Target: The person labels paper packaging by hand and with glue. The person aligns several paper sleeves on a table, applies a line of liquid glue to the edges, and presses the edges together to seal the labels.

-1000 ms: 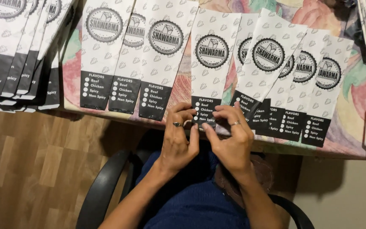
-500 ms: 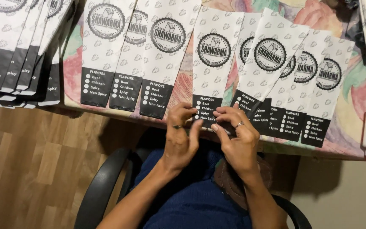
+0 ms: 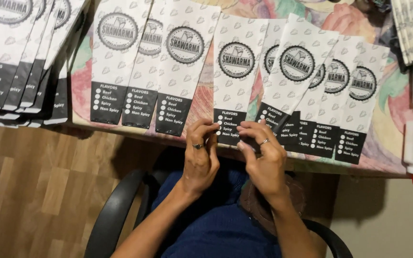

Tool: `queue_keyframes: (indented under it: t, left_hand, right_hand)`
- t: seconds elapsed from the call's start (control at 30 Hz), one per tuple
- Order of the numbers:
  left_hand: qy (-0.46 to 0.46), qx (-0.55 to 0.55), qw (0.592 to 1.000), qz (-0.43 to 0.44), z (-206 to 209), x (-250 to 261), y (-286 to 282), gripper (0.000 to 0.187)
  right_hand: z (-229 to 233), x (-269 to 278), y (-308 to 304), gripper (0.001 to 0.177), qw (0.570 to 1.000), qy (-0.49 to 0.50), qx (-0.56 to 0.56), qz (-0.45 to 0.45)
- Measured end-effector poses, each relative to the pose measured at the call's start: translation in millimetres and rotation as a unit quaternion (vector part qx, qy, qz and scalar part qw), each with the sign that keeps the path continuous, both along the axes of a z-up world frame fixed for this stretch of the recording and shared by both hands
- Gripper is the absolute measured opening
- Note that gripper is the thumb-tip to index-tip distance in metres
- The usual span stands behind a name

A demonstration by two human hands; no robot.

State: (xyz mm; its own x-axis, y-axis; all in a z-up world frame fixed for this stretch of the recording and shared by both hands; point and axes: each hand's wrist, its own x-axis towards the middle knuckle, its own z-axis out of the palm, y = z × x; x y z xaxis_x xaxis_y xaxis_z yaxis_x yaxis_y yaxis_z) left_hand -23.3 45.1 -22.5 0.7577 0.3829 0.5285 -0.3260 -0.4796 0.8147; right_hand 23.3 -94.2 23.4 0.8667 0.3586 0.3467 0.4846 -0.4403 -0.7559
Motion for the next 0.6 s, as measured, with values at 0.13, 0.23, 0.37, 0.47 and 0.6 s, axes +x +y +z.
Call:
queue_keyframes:
  t: [0.13,0.23,0.37,0.47,0.6]
  left_hand:
    - [-0.068,0.143,0.987,0.016,-7.1,-0.9,3.1,0.021]
    - [-0.114,0.185,0.976,0.013,-8.3,-6.1,-7.8,0.02]
    - [-0.141,0.14,0.969,-0.144,-21.9,-22.9,-35.6,0.016]
    - [-0.043,0.103,0.946,-0.305,-18.3,-24.2,-72.9,0.014]
    - [0.081,0.158,0.899,-0.399,-62.2,-25.1,-114.9,0.035]
  right_hand:
    - [-0.4,-7.2,4.0,0.02,0.997,-0.054,0.046,-0.017]
    - [1.5,-20.6,-1.5,0.023,0.993,-0.079,0.07,-0.059]
    - [0.2,-43.8,-39.0,0.018,0.985,-0.04,0.063,-0.155]
    - [-7.4,-64.8,-87.0,0.019,0.963,-0.002,0.05,-0.264]
    - [-96.8,-116.9,-160.1,0.019,0.921,0.071,-0.121,-0.364]
